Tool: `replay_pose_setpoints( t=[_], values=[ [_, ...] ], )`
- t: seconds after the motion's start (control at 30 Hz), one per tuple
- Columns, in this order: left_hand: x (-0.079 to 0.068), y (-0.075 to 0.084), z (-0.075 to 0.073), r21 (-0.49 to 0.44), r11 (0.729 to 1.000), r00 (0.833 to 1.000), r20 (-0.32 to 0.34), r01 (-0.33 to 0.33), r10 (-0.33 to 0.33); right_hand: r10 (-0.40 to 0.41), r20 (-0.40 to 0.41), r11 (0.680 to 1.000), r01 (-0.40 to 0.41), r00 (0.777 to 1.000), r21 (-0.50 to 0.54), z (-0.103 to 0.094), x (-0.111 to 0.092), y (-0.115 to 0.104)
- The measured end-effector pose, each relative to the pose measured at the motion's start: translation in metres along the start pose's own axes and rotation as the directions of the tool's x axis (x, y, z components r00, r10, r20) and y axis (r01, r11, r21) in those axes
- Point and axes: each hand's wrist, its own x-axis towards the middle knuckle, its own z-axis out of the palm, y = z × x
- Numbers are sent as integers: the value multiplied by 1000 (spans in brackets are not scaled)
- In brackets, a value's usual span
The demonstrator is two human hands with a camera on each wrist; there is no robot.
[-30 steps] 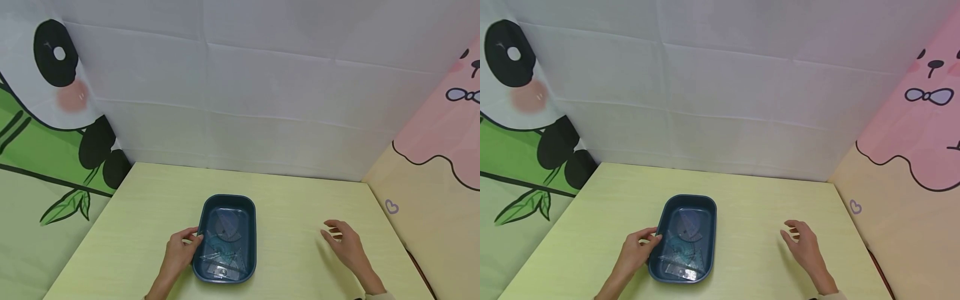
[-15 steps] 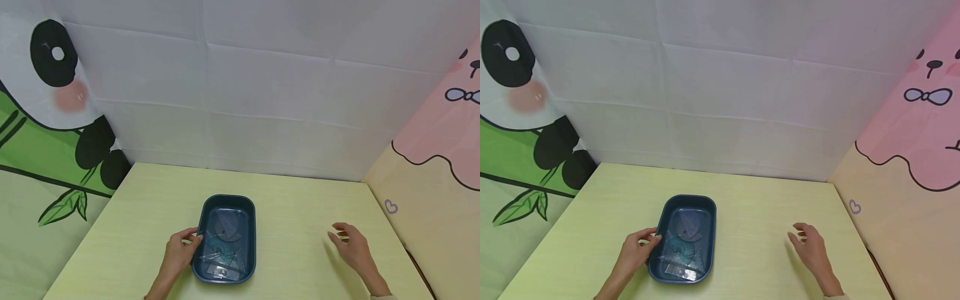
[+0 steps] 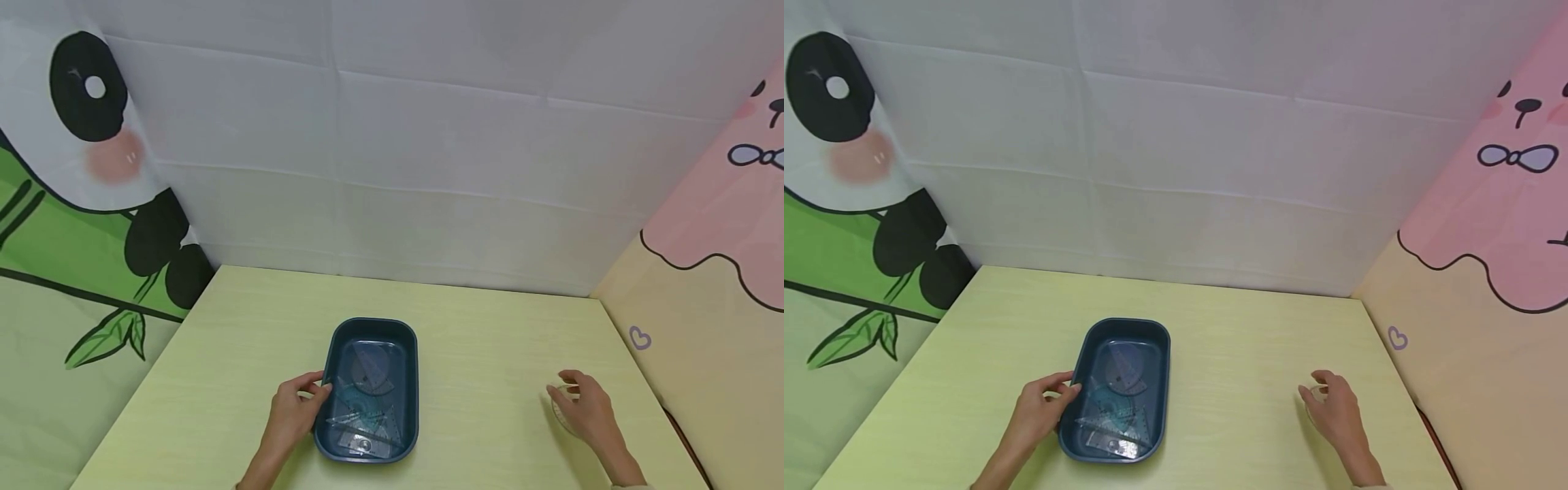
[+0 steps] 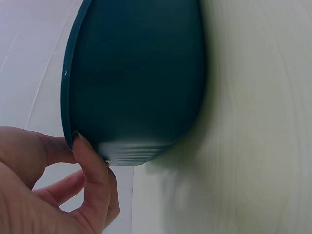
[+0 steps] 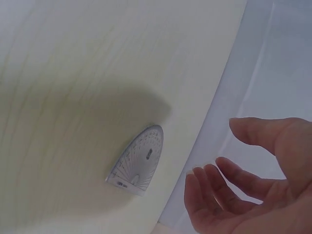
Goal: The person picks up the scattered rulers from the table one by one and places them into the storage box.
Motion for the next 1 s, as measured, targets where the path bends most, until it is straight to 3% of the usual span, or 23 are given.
replay_pose_setpoints(
  t=[0.47,1.0],
  values=[
    [-1,1,-1,0,1000,1000,4,17,-17,184,106,980,-174,977,-92,-6,-1,21],
    [-1,2,0,8,1000,1000,1,2,-2,245,131,960,-221,961,-171,-6,-6,27]
  ],
)
